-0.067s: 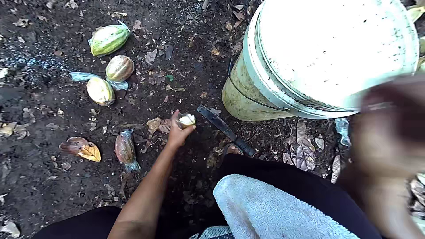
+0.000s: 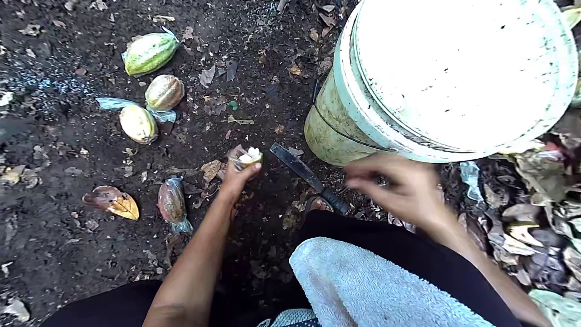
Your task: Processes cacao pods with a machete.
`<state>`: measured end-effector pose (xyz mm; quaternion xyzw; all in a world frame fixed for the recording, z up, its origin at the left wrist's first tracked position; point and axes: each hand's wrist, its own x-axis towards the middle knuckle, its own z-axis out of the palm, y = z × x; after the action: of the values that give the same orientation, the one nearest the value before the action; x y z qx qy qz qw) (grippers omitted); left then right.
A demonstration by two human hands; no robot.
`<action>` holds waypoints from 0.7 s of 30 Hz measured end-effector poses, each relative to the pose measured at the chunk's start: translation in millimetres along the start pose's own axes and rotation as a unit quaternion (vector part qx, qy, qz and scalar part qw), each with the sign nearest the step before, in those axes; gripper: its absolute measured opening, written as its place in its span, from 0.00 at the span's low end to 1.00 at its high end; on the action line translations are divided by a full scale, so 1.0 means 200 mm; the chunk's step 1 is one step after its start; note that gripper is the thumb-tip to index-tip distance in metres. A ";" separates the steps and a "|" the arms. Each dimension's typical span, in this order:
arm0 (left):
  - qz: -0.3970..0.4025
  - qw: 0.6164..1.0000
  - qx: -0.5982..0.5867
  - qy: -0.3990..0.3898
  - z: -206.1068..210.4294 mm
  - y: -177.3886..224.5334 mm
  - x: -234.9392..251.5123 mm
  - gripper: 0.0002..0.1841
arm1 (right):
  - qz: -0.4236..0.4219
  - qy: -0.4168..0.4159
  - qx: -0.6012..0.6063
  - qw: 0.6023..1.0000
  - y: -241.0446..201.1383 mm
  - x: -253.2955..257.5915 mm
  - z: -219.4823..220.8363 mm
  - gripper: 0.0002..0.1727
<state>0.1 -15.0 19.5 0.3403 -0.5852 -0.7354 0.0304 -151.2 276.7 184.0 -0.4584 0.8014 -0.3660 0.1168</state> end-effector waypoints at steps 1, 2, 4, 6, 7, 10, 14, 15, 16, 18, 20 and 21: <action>-0.009 0.998 -0.055 -0.009 -0.03 0.04 -0.01 0.49 | 0.071 -0.105 0.005 0.992 0.12 -0.02 0.16 0.14; -0.013 0.995 -0.100 -0.019 -0.06 0.09 -0.01 0.45 | 0.147 -0.190 -0.031 0.970 0.23 -0.04 0.30 0.18; -0.006 0.985 -0.169 -0.028 -0.11 0.18 -0.01 0.41 | 0.264 -0.259 -0.121 0.921 0.43 -0.11 0.52 0.28; -0.027 0.962 -0.270 0.008 -0.13 0.25 -0.03 0.44 | 0.327 -0.269 -0.178 0.888 0.53 -0.19 0.64 0.35; -0.050 0.945 -0.322 0.036 -0.14 0.28 -0.03 0.46 | 0.346 -0.276 -0.191 0.876 0.55 -0.22 0.67 0.37; -0.104 0.897 -0.416 0.110 -0.16 0.34 -0.01 0.45 | 0.367 -0.292 -0.201 0.860 0.57 -0.25 0.71 0.34; -0.092 0.858 -0.478 0.163 -0.18 0.37 -0.01 0.32 | 0.351 -0.269 -0.199 0.874 0.61 -0.28 0.69 0.30; -0.091 0.850 -0.491 0.166 -0.18 0.37 -0.01 0.31 | 0.345 -0.232 -0.189 0.890 0.61 -0.29 0.68 0.29; -0.093 0.843 -0.501 0.171 -0.19 0.37 0.00 0.31 | 0.334 -0.195 -0.173 0.906 0.59 -0.30 0.67 0.27; -0.094 0.832 -0.516 0.183 -0.20 0.37 0.00 0.32 | 0.298 -0.140 -0.134 0.935 0.50 -0.31 0.63 0.23; -0.086 0.829 -0.520 0.187 -0.18 0.37 0.02 0.31 | 0.221 -0.071 -0.077 0.970 0.38 -0.28 0.61 0.23; -0.079 0.832 -0.517 0.186 -0.17 0.37 0.03 0.30 | 0.177 -0.042 -0.045 0.982 0.32 -0.24 0.60 0.26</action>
<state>-12.3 -68.8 79.5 0.4506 -0.0744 -0.8533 0.2516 -104.2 277.8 47.2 -0.3292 0.8801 -0.2832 0.1922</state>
